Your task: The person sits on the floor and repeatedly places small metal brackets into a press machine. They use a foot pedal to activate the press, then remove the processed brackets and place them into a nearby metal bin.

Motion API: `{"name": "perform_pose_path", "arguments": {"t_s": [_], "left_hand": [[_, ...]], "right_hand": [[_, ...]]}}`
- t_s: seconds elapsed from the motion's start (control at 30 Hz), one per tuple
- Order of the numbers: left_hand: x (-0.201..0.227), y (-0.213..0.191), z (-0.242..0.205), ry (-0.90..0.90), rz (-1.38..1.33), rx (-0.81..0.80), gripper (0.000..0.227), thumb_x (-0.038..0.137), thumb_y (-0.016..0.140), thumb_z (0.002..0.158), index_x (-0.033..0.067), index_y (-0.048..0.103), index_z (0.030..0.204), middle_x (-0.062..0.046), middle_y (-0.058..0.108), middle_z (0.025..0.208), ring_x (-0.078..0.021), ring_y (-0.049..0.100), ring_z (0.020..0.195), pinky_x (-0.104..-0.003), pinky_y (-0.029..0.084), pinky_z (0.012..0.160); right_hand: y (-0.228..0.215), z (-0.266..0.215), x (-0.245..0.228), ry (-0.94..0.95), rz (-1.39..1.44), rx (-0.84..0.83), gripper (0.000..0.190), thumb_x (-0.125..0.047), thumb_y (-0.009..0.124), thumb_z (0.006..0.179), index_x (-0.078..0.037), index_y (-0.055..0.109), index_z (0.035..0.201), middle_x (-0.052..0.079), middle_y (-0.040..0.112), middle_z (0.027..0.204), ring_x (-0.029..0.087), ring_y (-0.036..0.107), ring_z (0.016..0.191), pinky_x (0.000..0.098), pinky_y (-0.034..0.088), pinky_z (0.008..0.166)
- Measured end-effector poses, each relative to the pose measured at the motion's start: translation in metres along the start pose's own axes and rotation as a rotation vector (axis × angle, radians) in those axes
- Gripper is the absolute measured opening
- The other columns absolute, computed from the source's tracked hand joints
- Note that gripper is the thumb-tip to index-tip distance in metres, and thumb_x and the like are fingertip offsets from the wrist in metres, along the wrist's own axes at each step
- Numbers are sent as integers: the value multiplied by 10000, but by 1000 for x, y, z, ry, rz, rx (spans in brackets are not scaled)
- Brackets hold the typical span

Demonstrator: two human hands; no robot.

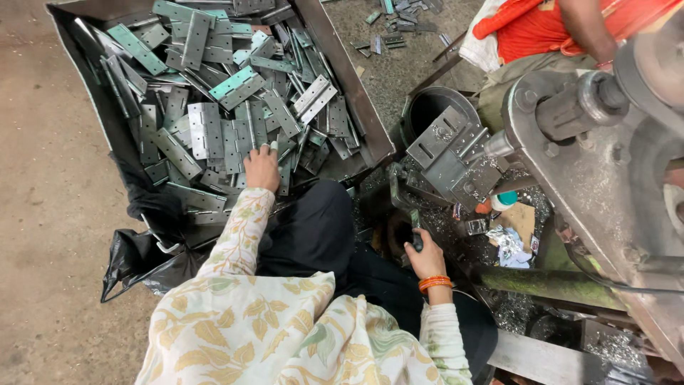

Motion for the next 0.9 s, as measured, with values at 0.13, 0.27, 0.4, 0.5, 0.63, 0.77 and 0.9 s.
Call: {"name": "perform_pose_path", "arguments": {"t_s": [0.13,0.27,0.4,0.5,0.63,0.77,0.9], "left_hand": [[-5,8,-4,-71,-202,60,479,-15,678,800,91,659,1266,-134,581,1162,-369,566,1037,-492,495,827],[0,0,-8,-98,-286,47,524,-47,675,751,71,638,1260,-174,560,1137,-399,555,1034,-500,488,828],[6,-2,-19,-27,-384,170,654,-86,652,711,35,593,1350,-212,545,1158,-428,554,1032,-502,503,876],[8,19,-24,-82,-432,48,584,-65,665,754,35,600,1326,-222,560,1111,-439,582,1021,-527,504,842],[9,15,-20,-107,-500,162,511,-42,689,725,33,656,1230,-230,636,1066,-449,614,986,-519,513,839],[32,-8,10,-317,-852,145,519,29,792,728,68,687,1236,-159,735,1003,-314,704,923,-404,537,837],[122,-33,40,-339,-1336,-84,604,40,785,777,77,669,1368,-86,747,968,-197,668,817,-312,548,722]], "right_hand": [[1,-1,-1,1,4,1,495,-316,737,833,-178,639,1297,228,726,1139,414,686,1085,468,540,927],[-1,-3,-4,13,6,-7,494,-310,737,835,-176,638,1300,233,725,1139,416,685,1086,464,539,936],[0,-1,-3,25,16,-8,495,-310,739,834,-178,636,1300,232,724,1138,418,677,1096,467,534,941],[3,-5,1,15,15,-7,499,-317,737,832,-188,632,1302,234,721,1144,419,675,1108,466,537,949],[5,-2,3,5,27,13,497,-319,743,822,-198,630,1291,220,712,1164,419,663,1116,472,534,945],[9,-3,5,43,10,-4,505,-342,742,831,-209,612,1300,202,704,1125,410,659,1096,482,538,922],[8,-6,4,21,56,17,507,-335,727,832,-193,600,1301,188,701,1104,400,673,1061,484,548,902]]}}
Point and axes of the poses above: each hand's wrist, its own z-axis towards the middle knuckle, its own y-axis out of the palm, x = y × z, the point moved 5 cm from there along z, towards the middle knuckle
